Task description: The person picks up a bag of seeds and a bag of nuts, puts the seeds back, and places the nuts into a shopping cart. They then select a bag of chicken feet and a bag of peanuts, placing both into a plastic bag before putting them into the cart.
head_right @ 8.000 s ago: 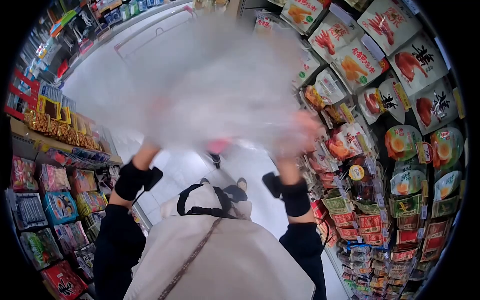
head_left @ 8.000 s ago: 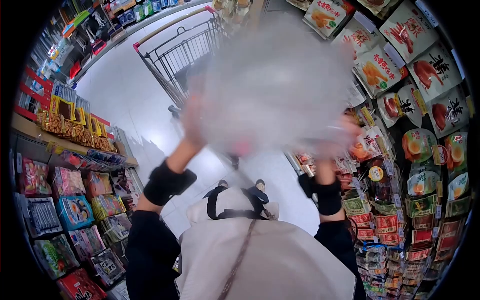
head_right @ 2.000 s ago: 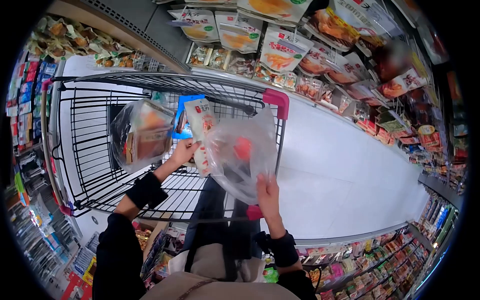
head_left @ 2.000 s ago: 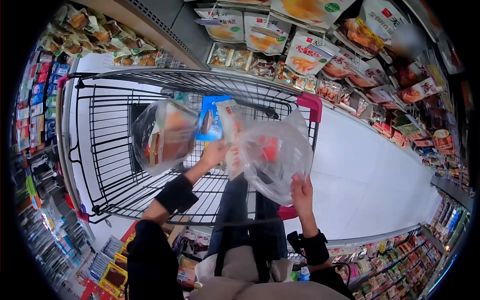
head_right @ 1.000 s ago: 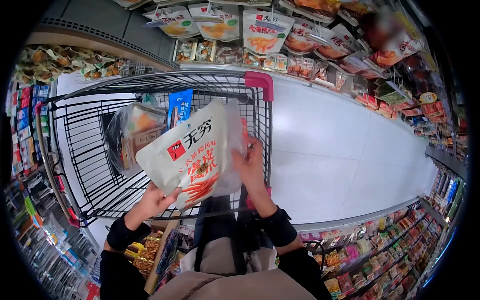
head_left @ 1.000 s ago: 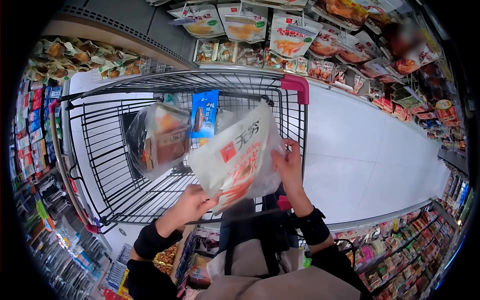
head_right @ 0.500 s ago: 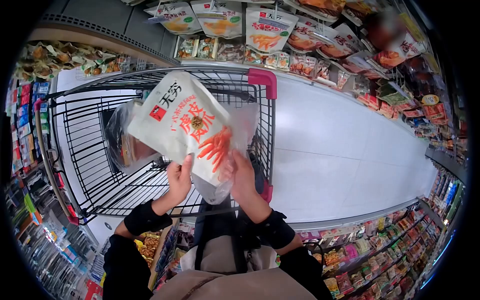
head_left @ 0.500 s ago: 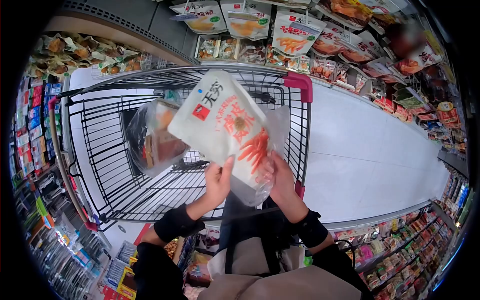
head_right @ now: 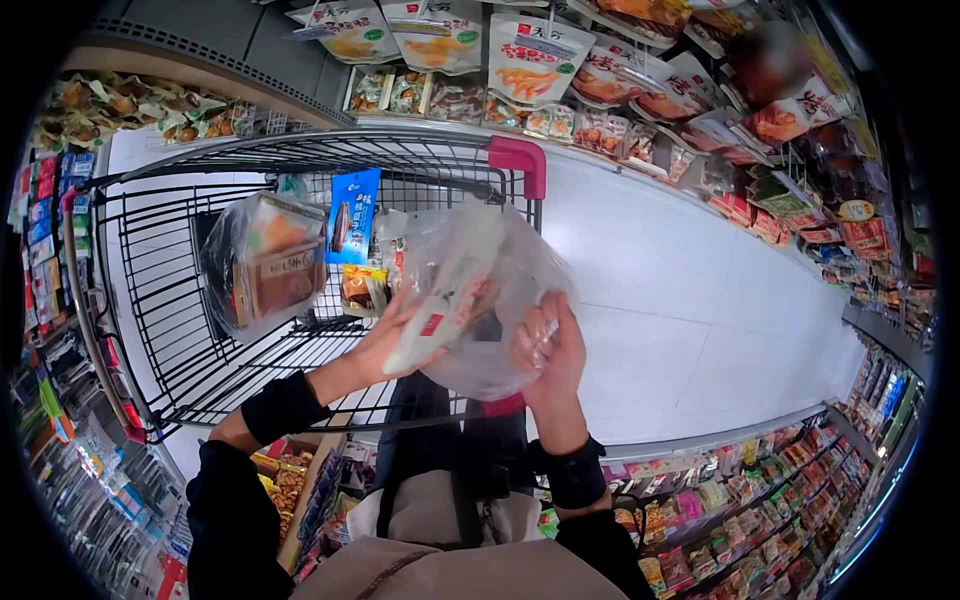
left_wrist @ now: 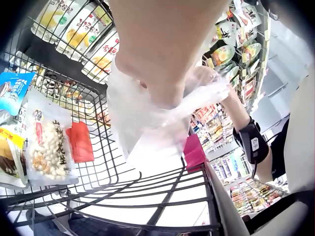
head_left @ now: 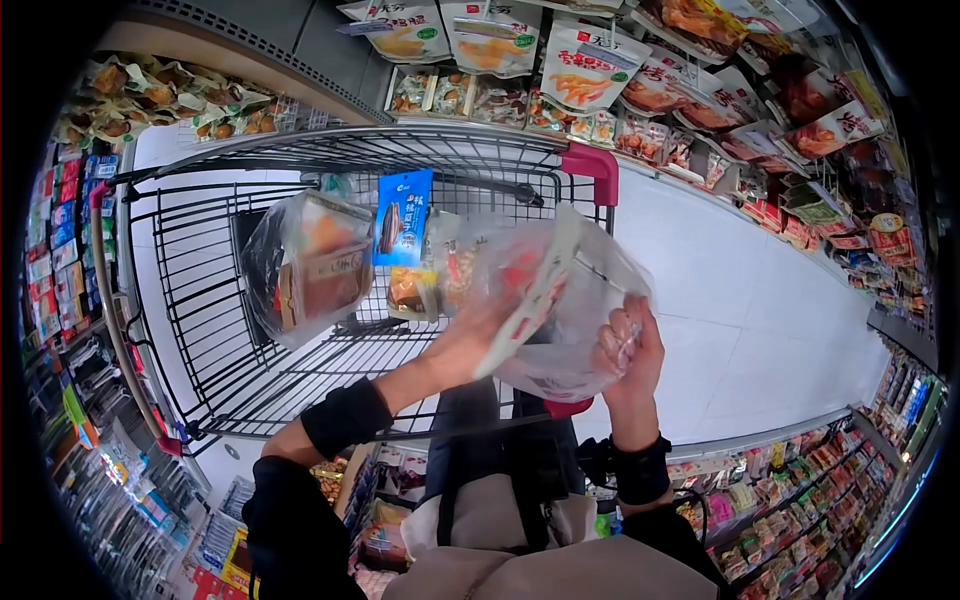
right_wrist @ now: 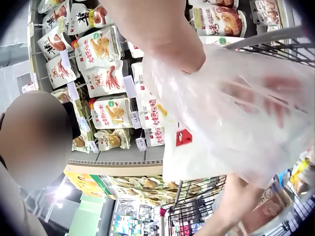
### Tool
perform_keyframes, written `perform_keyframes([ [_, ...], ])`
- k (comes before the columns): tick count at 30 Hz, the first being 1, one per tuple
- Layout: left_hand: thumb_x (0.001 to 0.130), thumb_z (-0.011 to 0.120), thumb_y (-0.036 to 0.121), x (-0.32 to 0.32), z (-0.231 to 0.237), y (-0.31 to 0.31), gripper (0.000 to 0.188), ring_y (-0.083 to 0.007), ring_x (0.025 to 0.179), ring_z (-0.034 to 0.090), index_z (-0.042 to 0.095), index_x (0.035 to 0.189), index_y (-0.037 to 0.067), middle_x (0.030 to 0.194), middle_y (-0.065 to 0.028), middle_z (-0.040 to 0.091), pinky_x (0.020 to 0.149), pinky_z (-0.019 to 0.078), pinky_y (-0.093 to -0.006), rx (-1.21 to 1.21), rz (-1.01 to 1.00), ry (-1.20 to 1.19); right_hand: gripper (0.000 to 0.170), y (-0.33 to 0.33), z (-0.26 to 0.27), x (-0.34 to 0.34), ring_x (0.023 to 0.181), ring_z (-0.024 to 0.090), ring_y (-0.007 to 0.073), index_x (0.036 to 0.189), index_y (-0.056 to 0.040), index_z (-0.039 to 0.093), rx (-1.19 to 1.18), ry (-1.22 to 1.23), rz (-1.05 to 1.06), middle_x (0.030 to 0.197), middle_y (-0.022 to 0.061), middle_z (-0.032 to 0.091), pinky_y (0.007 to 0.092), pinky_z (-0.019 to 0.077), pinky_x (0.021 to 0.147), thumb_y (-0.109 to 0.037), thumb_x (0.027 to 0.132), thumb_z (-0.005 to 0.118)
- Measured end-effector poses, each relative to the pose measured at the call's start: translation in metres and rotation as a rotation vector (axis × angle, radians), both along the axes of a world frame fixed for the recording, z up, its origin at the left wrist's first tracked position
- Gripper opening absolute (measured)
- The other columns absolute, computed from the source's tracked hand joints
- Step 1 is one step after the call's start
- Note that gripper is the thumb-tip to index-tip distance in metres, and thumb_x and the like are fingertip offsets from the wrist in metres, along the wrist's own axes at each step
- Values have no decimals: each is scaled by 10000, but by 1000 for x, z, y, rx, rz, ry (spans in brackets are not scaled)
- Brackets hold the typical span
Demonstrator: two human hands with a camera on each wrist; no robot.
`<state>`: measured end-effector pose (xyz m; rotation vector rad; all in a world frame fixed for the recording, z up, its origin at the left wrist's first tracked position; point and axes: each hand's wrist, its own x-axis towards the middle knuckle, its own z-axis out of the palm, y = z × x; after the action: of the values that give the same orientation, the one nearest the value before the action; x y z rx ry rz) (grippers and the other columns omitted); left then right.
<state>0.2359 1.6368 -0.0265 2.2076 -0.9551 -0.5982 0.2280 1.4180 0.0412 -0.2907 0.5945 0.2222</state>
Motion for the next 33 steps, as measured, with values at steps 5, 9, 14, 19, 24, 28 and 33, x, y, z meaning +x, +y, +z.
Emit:
perform_keyframes([
  [5, 573, 566, 130, 35, 17, 11, 680, -333, 1271, 176, 414, 1235, 144, 1340, -146, 276, 982, 76, -626, -15, -293, 22, 247, -15, 8, -7, 363, 219, 60, 729, -131, 396, -76, 102, -61, 499, -29, 260, 189, 197, 286, -270, 924, 338],
  [9, 643, 522, 123, 46, 27, 20, 557, -344, 1263, 170, 444, 1194, 140, 1320, -136, 296, 1018, 61, -559, 20, -217, -102, 247, -29, 6, -9, 372, 216, 62, 735, -128, 395, -102, 84, -114, 505, -30, 264, 187, 195, 291, -277, 924, 342],
  [14, 744, 540, 111, -5, -65, -1, 446, -338, 1196, 292, 435, 1173, 45, 1244, -220, 359, 979, 212, -448, -287, 575, 478, 258, -30, 4, -15, 380, 221, 66, 736, -121, 387, -36, 59, -98, 520, -31, 275, 192, 197, 295, -288, 925, 335],
  [19, 816, 521, 120, 3, -35, -9, 328, -187, 854, 521, 450, 1109, -7, 908, -146, 557, 743, 410, -325, -269, 543, 834, 155, -27, 8, -12, 423, 265, 53, 816, -110, 438, -226, 1, -42, 540, -30, 291, 180, 234, 344, -233, 904, 405],
  [24, 876, 451, 130, -3, 11, -2, 234, -64, 587, 472, 460, 1066, -6, 656, -9, 514, 517, 396, -218, -387, 873, 760, 93, -26, 16, -11, 455, 290, 47, 883, -94, 467, -460, 35, 36, 555, -34, 329, 182, 236, 386, -186, 879, 461],
  [28, 880, 475, 160, 12, 20, 13, 129, -24, 500, 385, 470, 892, 32, 569, 33, 410, 431, 307, -185, -627, 985, 782, 105, -18, 7, -2, 457, 288, 41, 869, -91, 473, -549, 90, 66, 559, -44, 334, 187, 215, 391, -193, 886, 452],
  [33, 908, 411, 234, 32, -9, 34, 193, -62, 441, 371, 460, 856, 55, 542, 14, 407, 403, 290, -229, -438, 1019, 633, 180, 6, 8, 11, 432, 242, 34, 823, -86, 471, -628, 147, 75, 532, -58, 282, 185, 185, 385, -225, 912, 400],
])
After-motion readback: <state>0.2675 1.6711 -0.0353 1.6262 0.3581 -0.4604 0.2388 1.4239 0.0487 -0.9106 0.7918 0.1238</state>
